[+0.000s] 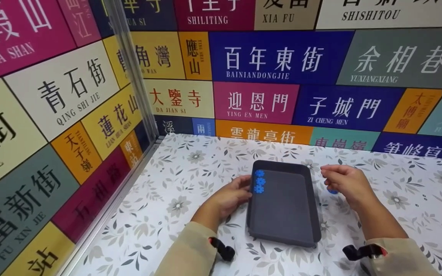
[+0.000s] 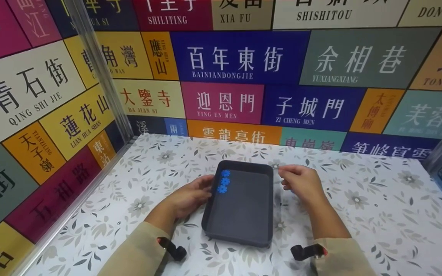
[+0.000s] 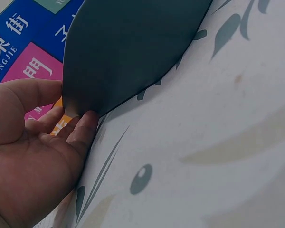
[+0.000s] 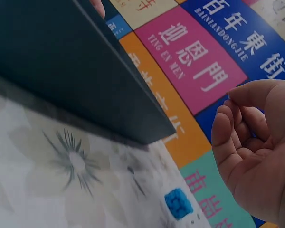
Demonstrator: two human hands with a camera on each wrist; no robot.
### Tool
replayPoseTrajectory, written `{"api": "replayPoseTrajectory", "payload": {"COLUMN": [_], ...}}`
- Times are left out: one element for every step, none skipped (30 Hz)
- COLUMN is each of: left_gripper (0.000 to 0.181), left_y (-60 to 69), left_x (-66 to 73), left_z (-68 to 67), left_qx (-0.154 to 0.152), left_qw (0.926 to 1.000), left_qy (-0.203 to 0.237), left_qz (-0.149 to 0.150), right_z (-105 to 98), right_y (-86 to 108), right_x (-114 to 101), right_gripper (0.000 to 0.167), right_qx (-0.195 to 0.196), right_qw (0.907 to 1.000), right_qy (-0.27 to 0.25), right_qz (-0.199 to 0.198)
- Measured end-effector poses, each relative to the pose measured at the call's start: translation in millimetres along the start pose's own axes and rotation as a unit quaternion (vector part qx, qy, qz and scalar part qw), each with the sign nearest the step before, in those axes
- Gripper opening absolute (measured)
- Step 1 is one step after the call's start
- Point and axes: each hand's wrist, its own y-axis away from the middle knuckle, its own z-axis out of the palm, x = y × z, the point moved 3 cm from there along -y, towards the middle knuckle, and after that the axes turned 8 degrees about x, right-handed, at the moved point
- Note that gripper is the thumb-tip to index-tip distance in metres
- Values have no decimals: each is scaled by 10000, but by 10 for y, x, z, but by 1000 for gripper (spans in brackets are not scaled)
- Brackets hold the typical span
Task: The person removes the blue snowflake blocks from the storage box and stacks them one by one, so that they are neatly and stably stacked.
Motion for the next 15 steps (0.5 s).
{"api": "replayPoseTrajectory", "payload": {"left_gripper": [73,73,73,73,73,73,73,73,73,72,72,72,72,72,73], "left_y": [-4,-5,-6,-7,-6,-7,-8,-6,-5,-6,-6,-8,-9,-9,-9], "left_x": [0,1,0,0,0,-3,-3,-3,-3,-3,-1,0,2,3,5], "left_z": [1,3,4,5,3,4,5,5,3,3,3,2,1,1,-1], "left_qx": [-1,-7,-12,-14,-16,-13,-10,-9,-2,-4,0,3,4,-1,-10], "left_qw": [10000,10000,10000,10000,10000,10000,10000,10000,10000,10000,10000,10000,10000,10000,10000], "left_qy": [5,18,14,7,-4,-11,-15,-32,-49,-69,-60,-56,-53,-51,-60], "left_qz": [2,-9,-14,-13,-5,1,-1,-4,2,16,11,7,2,6,9], "right_z": [29,59,91,125,159,193,226,260,296,331,368,408,451,498,548], "right_y": [9,18,25,29,31,33,33,33,31,28,23,17,8,-2,-14], "right_x": [-30,-60,-91,-121,-149,-176,-199,-222,-243,-262,-280,-298,-313,-329,-343], "right_gripper": [5,5,5,5,5,5,5,5,5,5,6,5,5,4,4], "right_qx": [-9,-19,-26,-32,-32,-26,-17,-5,1,2,0,-4,-18,-40,-65], "right_qw": [10000,9999,9999,9998,9997,9996,9995,9994,9993,9992,9991,9990,9988,9987,9985], "right_qy": [-36,-51,-70,-107,-138,-138,-135,-131,-163,-183,-194,-215,-251,-288,-332], "right_qz": [-44,-92,-138,-174,-205,-241,-276,-313,-333,-355,-381,-402,-416,-427,-428]}}
